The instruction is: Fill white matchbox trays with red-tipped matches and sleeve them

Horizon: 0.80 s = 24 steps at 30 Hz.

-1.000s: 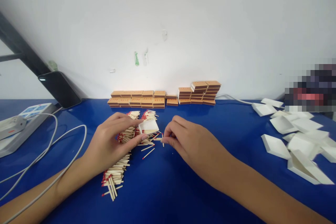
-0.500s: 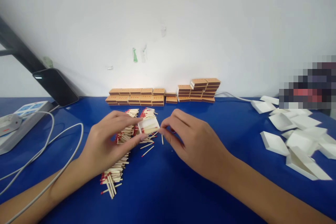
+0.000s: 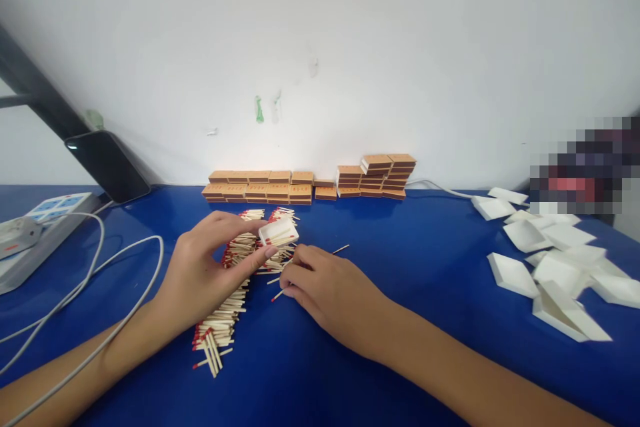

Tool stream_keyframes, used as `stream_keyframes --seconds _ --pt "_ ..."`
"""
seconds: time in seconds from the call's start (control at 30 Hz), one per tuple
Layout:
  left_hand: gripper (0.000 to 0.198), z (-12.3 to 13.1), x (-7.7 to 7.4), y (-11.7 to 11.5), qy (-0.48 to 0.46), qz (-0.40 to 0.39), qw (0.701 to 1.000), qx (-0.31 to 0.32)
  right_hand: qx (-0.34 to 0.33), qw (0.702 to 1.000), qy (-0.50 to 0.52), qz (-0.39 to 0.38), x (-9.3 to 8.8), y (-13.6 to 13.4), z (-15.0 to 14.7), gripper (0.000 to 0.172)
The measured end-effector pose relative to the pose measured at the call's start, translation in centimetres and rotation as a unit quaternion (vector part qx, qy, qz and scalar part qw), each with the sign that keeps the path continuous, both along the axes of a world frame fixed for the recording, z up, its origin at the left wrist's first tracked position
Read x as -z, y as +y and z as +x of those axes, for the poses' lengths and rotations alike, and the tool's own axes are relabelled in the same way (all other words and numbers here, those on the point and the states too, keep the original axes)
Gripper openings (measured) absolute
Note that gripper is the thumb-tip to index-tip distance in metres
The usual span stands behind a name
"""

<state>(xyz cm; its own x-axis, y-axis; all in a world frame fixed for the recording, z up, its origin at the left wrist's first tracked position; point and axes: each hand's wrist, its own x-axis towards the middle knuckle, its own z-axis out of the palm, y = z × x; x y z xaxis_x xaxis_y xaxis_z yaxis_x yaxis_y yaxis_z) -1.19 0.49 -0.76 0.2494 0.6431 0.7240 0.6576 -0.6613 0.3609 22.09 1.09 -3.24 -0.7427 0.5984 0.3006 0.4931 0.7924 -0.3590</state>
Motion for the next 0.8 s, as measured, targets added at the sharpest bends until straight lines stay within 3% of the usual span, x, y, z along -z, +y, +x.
stream_keyframes --seconds 0.2,0.47,0.67,0.8 --pt "0.027 0.0 -0.3 0.1 -0.006 0.004 1.000 -0.004 0.037 0.998 -0.006 -0.052 -0.5 0.1 -0.1 0.006" --pt "0.027 0.1 -0.3 -0.1 -0.002 -0.012 1.000 0.005 0.075 0.995 -0.025 -0.053 -1.0 -0.4 -0.2 0.017" --pt "0.027 0.0 -0.2 -0.1 0.008 -0.010 1.000 0.005 0.007 0.996 0.011 -0.090 -1.1 0.1 0.3 0.013" --pt "0.028 0.1 -0.2 -0.2 0.005 -0.009 1.000 0.003 -0.059 0.994 0.012 -0.086 -1.0 -0.1 0.5 0.041"
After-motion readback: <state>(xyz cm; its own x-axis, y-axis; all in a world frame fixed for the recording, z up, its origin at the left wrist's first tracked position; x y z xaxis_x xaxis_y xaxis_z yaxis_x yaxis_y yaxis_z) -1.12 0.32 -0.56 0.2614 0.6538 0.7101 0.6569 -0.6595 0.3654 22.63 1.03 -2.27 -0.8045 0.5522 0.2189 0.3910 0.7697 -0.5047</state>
